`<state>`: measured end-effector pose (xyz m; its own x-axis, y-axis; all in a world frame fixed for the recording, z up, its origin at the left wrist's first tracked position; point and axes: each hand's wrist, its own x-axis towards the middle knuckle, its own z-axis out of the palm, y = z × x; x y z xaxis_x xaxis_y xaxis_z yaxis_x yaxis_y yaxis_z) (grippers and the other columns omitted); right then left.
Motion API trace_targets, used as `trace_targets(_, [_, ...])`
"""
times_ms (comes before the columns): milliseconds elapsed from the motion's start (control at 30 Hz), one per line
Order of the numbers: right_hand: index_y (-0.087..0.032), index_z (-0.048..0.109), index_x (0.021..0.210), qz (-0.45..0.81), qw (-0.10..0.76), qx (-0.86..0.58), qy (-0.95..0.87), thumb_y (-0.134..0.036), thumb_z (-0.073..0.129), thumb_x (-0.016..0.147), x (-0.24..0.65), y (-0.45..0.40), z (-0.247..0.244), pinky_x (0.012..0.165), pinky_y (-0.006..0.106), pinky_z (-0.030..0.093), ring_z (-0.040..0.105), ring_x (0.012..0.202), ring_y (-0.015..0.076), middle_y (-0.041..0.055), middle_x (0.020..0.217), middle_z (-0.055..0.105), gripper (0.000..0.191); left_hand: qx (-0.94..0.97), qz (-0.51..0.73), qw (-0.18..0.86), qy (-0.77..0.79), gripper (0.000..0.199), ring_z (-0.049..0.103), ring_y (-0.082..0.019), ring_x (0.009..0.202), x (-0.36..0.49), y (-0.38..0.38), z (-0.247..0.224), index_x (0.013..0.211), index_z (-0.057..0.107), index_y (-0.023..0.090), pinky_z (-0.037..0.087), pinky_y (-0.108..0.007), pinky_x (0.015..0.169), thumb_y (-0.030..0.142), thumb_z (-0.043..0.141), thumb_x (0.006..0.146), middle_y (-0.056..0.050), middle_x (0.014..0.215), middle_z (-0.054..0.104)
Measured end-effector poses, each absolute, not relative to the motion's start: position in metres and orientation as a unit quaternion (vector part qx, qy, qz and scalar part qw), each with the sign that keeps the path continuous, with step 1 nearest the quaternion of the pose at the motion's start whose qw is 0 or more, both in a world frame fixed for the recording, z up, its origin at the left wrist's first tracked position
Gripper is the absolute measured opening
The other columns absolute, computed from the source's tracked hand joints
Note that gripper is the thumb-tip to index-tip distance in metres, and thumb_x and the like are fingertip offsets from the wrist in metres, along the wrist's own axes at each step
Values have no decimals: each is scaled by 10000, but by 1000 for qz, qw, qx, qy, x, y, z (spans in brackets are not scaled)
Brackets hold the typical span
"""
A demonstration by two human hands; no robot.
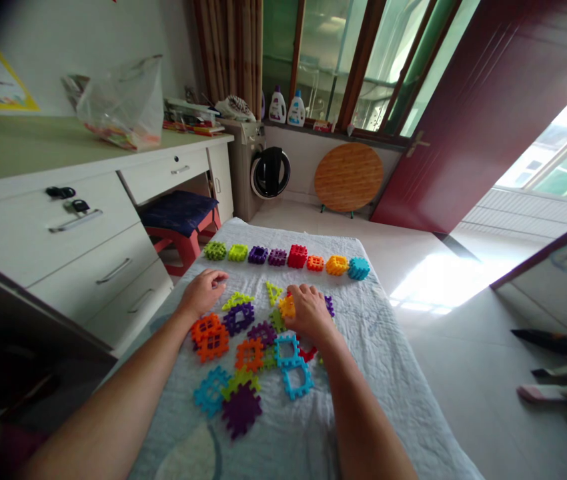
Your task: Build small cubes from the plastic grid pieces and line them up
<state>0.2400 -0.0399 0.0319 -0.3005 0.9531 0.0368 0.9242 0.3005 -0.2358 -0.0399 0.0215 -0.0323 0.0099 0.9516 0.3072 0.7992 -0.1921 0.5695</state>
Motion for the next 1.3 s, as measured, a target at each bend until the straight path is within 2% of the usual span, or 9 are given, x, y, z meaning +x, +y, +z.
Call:
trace_targets(267, [-202,499,1247,107,85,-587,-798,-374,723,656,253,-39,36,862,351,322,452,1043,269,90,1139,541,655,702,320,113,626,236,609,-166,776,-41,22,-34,939,659,191,482,-261,740,215,518,751,-48,973,654])
trace_targets(400, [-205,562,1161,102,61,-596,-794,-407,744,634,258,-37,35,850,346,327,459,1007,257,79,1085,544,593,704,321,108,625,232,607,-168,778,-41,23,-35,938,658,195,480,-266,745,220,518,754,-46,968,654])
trace_targets(600, [-176,579,1114,115,39,-603,-789,-416,781,585,264,-37,36,841,339,345,473,998,255,90,1082,555,615,704,320,107,625,238,603,-168,765,-41,22,-34,943,658,189,480,-275,755,223,515,756,-46,953,652])
trace_targets(833, [-163,596,1006,128,41,-606,-784,-320,734,637,268,-38,40,825,314,341,501,951,225,78,1017,588,425,705,322,111,621,245,602,-169,764,-41,23,-34,951,656,184,483,-278,761,225,509,759,-48,953,650])
trace_targets(1067, [-177,592,1011,103,76,-602,-788,-369,711,664,263,-37,38,812,314,338,500,923,218,66,984,583,415,703,318,110,627,237,607,-173,772,-40,23,-33,947,654,194,483,-277,765,226,512,759,-47,957,653])
trace_targets(1300, [-182,602,1049,100,70,-602,-789,-375,701,669,254,-40,35,837,325,352,504,955,230,75,1009,566,437,703,320,109,625,241,606,-173,770,-40,23,-33,942,658,186,479,-275,752,228,509,757,-52,951,651])
